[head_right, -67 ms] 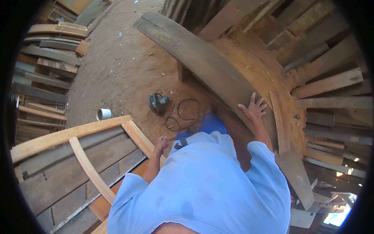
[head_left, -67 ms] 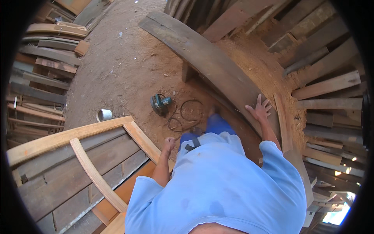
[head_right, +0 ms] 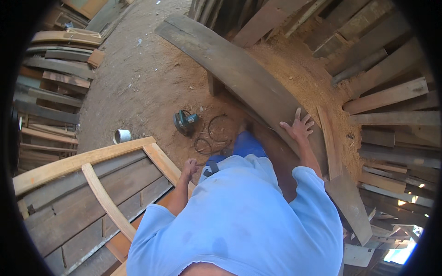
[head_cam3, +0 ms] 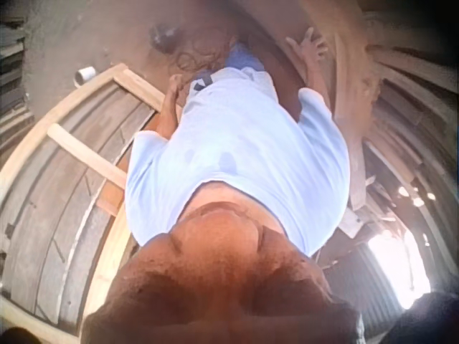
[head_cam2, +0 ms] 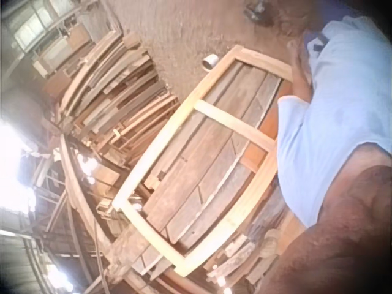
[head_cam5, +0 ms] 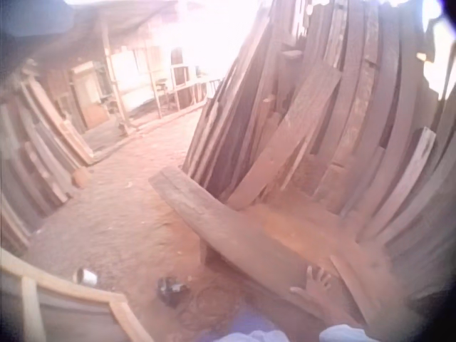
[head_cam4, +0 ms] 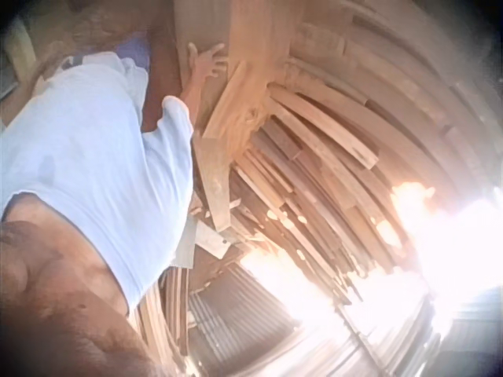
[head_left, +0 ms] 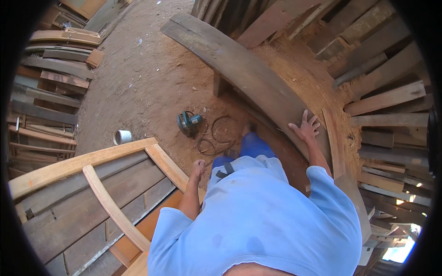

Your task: The person moves wood shavings, shifts several planks and boards of different sizes, and moves a bucket and small panels by hand in a wood workshop environment.

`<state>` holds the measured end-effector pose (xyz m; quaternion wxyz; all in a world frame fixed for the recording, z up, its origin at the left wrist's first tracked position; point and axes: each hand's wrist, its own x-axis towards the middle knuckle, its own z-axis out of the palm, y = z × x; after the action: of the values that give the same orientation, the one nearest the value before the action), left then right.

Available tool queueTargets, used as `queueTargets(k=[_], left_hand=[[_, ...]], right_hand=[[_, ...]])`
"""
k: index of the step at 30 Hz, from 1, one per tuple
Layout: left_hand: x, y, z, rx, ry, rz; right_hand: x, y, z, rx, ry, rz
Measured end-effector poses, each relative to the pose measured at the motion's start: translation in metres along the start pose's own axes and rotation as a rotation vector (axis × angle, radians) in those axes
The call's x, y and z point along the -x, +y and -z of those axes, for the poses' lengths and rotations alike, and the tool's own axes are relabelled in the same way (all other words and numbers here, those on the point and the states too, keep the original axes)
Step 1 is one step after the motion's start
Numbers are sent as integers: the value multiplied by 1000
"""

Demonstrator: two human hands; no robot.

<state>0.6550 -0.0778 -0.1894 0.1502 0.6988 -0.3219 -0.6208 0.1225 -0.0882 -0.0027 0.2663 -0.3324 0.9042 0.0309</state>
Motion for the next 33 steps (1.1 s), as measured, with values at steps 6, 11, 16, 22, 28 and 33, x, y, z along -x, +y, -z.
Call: queueTargets(k=[6, 11, 16, 22, 28, 33], left_hand=[[-34, 52, -23, -93, -65, -37], [-60, 43, -36, -411, -60, -163], [-49, 31, -67, -140, -138, -51], [-55, -28, -54, -308, -188, 55], [-18, -35, -46, -259, -135, 82], [16, -22, -53, -281, -124, 199]], right_hand=[[-5, -1, -5, -1, 45, 10], [-6, -5, -7, 32, 19, -18], [-8, 2, -9, 37, 33, -23], [-15, -4, -13, 42, 0, -8], [-15, 3, -16, 41, -13, -27], [-14, 0, -10, 37, -21, -27]])
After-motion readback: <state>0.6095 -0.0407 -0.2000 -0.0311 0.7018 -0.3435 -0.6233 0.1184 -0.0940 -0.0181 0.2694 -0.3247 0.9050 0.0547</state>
